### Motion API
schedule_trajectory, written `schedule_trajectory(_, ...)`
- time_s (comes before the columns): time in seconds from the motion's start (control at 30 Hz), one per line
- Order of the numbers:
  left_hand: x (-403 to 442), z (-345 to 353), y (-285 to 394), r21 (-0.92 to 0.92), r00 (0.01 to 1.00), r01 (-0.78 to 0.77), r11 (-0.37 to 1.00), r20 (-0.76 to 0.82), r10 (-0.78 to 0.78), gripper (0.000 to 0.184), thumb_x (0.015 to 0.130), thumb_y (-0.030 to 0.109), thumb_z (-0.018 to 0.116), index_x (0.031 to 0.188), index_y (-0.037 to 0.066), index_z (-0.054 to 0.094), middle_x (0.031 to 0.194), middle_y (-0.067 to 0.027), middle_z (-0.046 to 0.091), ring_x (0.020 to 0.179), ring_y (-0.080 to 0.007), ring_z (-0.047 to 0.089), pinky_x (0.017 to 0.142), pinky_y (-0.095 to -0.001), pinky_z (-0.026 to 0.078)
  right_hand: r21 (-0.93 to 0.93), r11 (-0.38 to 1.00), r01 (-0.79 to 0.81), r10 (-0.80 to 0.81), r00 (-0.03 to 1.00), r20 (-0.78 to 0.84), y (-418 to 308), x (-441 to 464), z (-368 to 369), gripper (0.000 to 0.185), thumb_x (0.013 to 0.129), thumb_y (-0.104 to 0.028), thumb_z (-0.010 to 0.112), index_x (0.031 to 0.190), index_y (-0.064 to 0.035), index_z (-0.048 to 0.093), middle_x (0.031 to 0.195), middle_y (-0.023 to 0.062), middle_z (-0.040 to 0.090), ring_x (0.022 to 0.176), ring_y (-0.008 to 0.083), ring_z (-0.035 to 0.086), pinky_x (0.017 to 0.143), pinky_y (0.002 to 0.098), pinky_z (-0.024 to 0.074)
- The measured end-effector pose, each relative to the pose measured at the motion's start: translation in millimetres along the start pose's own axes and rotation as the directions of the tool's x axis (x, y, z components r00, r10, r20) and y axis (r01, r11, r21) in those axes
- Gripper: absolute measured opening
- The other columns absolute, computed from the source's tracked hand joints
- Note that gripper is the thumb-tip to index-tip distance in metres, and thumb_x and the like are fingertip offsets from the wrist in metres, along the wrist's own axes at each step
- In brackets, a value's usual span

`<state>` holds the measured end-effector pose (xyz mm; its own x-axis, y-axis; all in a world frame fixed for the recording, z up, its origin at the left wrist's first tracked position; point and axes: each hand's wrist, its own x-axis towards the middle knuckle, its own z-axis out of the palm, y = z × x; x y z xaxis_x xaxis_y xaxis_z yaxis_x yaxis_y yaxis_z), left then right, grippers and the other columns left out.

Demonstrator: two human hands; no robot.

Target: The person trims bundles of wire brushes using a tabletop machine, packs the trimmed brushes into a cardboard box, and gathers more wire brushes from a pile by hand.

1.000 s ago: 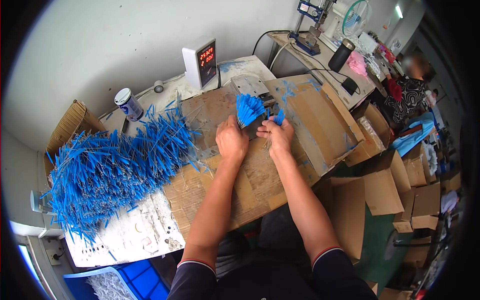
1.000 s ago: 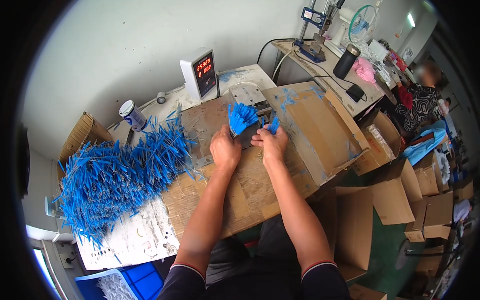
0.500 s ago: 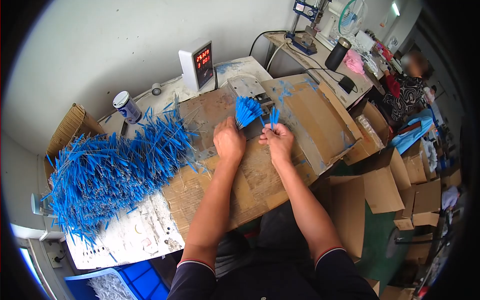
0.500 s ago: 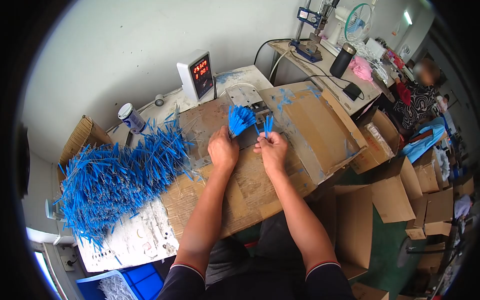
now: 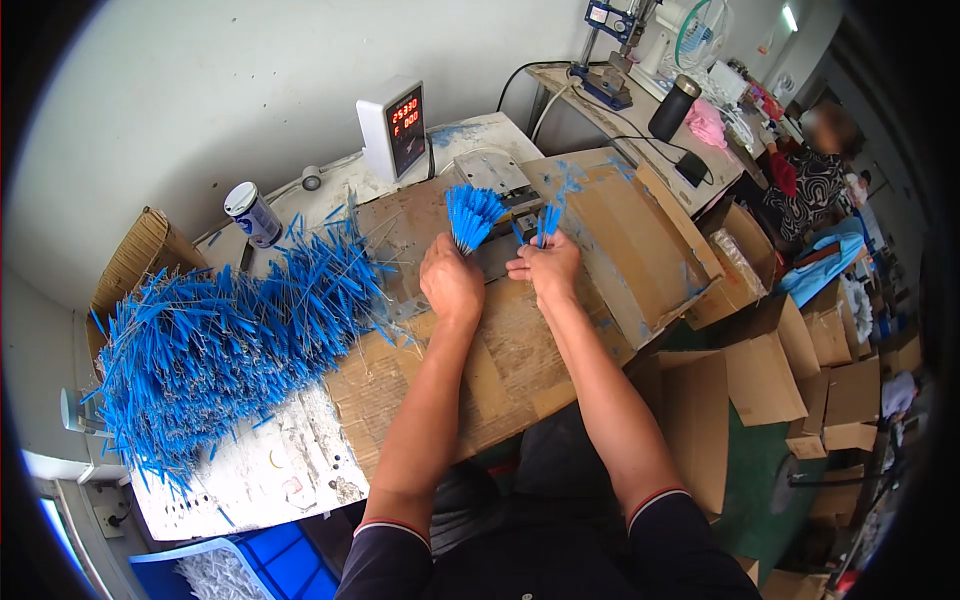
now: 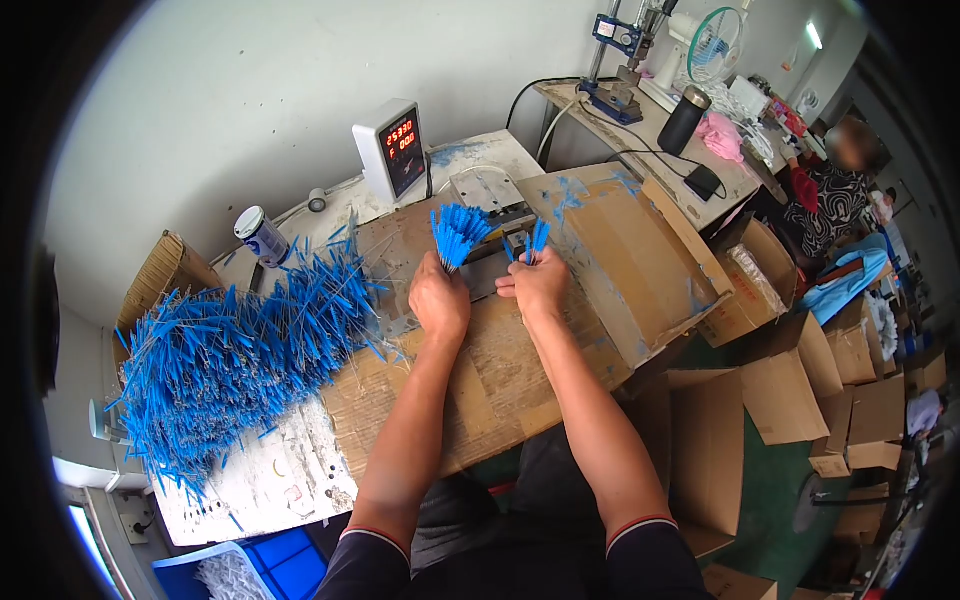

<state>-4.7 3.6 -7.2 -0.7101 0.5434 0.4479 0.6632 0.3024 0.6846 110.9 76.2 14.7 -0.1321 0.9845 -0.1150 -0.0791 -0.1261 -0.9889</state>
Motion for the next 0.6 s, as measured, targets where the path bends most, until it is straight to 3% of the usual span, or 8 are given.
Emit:
schedule_trajectory(0.27, 0.1, -1.9, 1.4, -0.002, 0.999, -0.029, 1.000, -0.014, 0.029, 0.015, 0.079, 0.005, 0.066, 0.092, 0.004, 0.060, 0.095, -0.0173, 0.068, 0.090, -0.0382, 0.064, 0.083, -0.0481, 0.049, 0.076, 0.996, -0.035, 0.036, 0.999, -0.004, 3.3, -0.6, 0.8, 0.014, 0.085, 0.011, 0.061, 0.093, 0.0019, 0.054, 0.081, 0.0140, 0.063, 0.057, 0.0271, 0.071, 0.047, 0.0359, 0.0606)
schedule_trajectory(0.43, -0.9, -6.4, 7.6, 0.008, 0.997, -0.023, 1.000, 0.071, 0.022, 0.014, 0.078, 0.005, 0.066, 0.091, 0.004, 0.060, 0.092, -0.0187, 0.069, 0.091, -0.0377, 0.065, 0.083, -0.0475, 0.049, 0.227, 0.968, -0.110, 0.100, 0.994, 0.053, 6.1, -4.8, -8.6, 0.012, 0.090, 0.002, 0.061, 0.101, 0.0037, 0.059, 0.087, 0.0140, 0.065, 0.068, 0.0254, 0.071, 0.060, 0.0386, 0.0633)
schedule_trajectory(0.6, -0.4, -3.7, 5.8, 0.020, 0.994, -0.068, 0.998, 0.086, 0.066, 0.013, 0.077, 0.003, 0.064, 0.090, 0.003, 0.060, 0.091, -0.0196, 0.069, 0.090, -0.0384, 0.065, 0.083, -0.0476, 0.049, 0.251, 0.964, -0.092, 0.066, 0.992, 0.112, 15.7, -9.8, -18.4, 0.016, 0.092, 0.000, 0.062, 0.107, 0.0043, 0.060, 0.089, 0.0141, 0.066, 0.070, 0.0241, 0.071, 0.061, 0.0377, 0.0632)
